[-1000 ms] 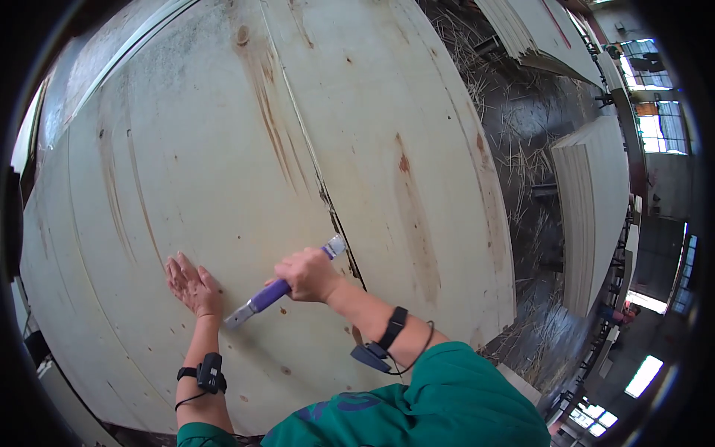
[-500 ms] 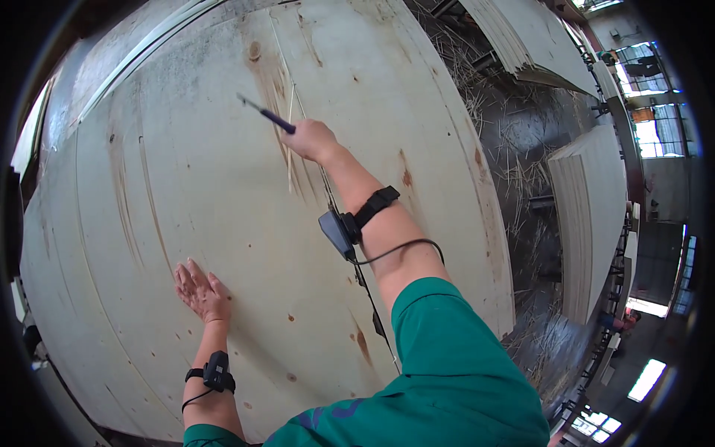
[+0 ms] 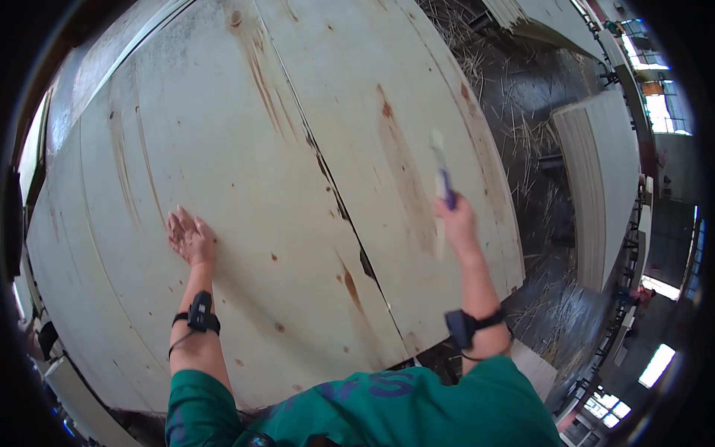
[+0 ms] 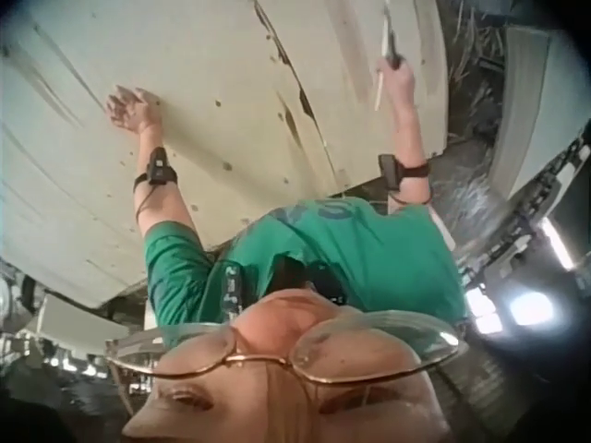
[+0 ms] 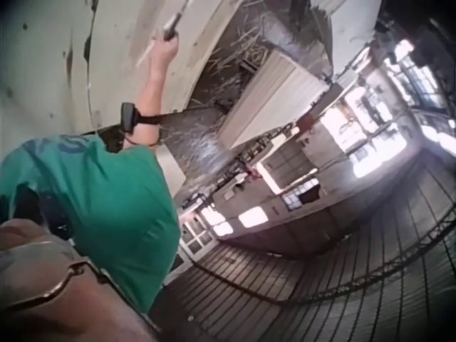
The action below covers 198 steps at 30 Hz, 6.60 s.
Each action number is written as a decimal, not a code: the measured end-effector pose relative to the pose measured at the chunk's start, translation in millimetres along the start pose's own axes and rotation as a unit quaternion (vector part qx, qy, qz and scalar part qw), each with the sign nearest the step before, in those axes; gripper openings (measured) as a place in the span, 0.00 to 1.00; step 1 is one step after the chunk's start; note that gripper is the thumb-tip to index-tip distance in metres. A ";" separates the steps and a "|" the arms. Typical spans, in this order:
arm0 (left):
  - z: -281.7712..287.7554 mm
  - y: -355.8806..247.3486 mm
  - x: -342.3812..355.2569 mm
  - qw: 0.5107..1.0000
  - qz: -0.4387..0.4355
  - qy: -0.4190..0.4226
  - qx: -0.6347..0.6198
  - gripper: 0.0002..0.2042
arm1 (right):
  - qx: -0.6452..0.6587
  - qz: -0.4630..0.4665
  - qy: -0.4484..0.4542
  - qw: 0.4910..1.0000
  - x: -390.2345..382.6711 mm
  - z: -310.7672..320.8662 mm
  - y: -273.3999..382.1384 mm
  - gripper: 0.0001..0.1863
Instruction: The person uses a scraper to pry up and remove thin strips of wood from a large plywood sheet, occasionally using a staple gun on the surface. They flip the board over to continue removing strips from the other side, setting the detached pieces aside by hand.
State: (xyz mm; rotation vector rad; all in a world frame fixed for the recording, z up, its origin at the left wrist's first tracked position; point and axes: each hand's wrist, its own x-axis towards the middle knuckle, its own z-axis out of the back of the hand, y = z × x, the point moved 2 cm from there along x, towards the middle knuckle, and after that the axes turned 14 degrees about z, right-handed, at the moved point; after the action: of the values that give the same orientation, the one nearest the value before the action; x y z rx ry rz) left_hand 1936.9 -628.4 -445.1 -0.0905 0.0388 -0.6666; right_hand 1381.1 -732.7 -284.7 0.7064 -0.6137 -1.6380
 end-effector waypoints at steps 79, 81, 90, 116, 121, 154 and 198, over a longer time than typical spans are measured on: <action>260.8 -28.9 -705.0 0.688 -0.371 0.621 -0.064 0.18 | -0.074 -0.361 -0.346 0.863 -969.3 560.4 -389.6 0.31; 230.7 -2.8 -617.4 0.824 -0.284 0.473 -0.130 0.17 | -0.152 -0.373 -0.294 0.867 -940.6 514.3 -328.7 0.34; 164.8 82.9 -405.9 0.946 -0.287 0.148 0.020 0.23 | -0.072 -0.430 -0.494 0.752 -880.9 398.5 -241.3 0.22; 117.6 61.2 -353.3 0.883 -0.192 0.366 -0.224 0.37 | 0.389 -0.167 -0.083 0.902 -410.0 123.4 -72.9 0.09; 138.4 28.1 -349.6 0.949 -0.241 0.205 -0.004 0.32 | 0.078 -0.071 0.085 0.991 -311.7 119.7 -138.6 0.21; 58.6 -39.4 -584.3 0.770 -0.550 0.212 -0.243 0.26 | -0.017 0.085 0.169 0.982 -485.6 49.3 -180.6 0.33; 54.3 -16.1 -545.6 0.807 -0.427 0.195 -0.358 0.24 | 0.227 0.038 -0.197 0.953 -273.9 11.9 -156.2 0.15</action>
State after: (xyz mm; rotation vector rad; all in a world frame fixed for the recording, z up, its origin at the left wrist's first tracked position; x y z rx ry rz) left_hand 1502.0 -299.3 -385.7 -0.7352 0.6895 -1.5480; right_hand 1303.0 -435.9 -358.0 0.6732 -1.3199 -1.5898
